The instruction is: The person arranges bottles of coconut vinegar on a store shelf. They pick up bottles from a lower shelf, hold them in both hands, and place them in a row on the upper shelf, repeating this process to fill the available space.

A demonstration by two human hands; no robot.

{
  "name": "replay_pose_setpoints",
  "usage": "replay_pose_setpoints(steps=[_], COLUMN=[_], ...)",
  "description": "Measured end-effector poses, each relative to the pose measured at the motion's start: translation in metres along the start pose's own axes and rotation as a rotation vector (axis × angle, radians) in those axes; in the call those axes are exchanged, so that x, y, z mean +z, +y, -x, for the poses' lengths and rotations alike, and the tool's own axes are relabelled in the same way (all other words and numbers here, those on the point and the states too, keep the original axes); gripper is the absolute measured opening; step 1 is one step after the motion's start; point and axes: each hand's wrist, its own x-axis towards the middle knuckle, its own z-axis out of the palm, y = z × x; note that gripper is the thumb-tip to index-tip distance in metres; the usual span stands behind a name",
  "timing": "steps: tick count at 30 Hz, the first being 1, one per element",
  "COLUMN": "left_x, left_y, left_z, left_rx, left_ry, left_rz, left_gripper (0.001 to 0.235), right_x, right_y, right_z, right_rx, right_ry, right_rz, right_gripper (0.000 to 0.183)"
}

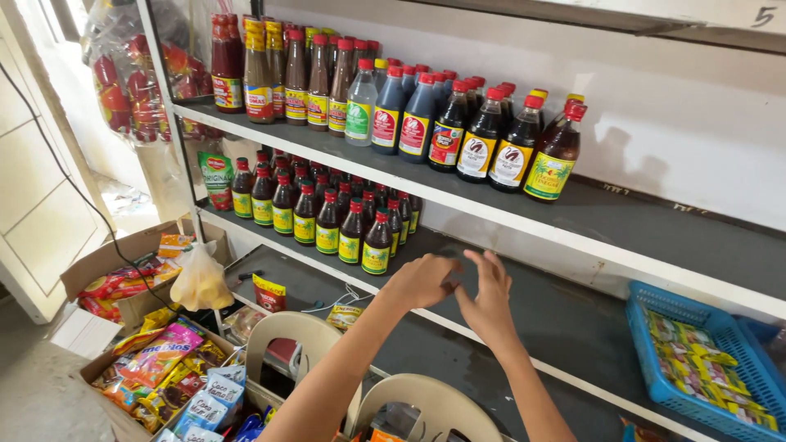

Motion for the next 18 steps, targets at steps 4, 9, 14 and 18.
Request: replay_pose_setpoints(steps=[4,9,14,18], left_x=[-0.028,-0.060,-0.102,-0.115], left_y=[-0.024,-0.102,-0.175,-0.231], left_z=[0.023,0.038,0.061,0.075], left_rx=[0.072,0.125,0.097,0.130], left_ry=[0.111,0.036,-0.014,-0.019], left_rz=[0.019,0.187,0.340,0.348], left_gripper=[0.032,0.027,0.025,0.025], right_x=[0.021,0.065,0.105,0.164], right_y=[-0.025,-0.029,-0.068,-0.080], right_z=[0.001,0.014,0.015,0.014], right_rx=[-0.123,0.072,0.175,0.220], right_ry=[0.061,-0.282,-0.273,-0.264], right_rz=[-0.088,-0.541,-0.449,-0.511], right_gripper=[0.047,0.019,0.021,0.022])
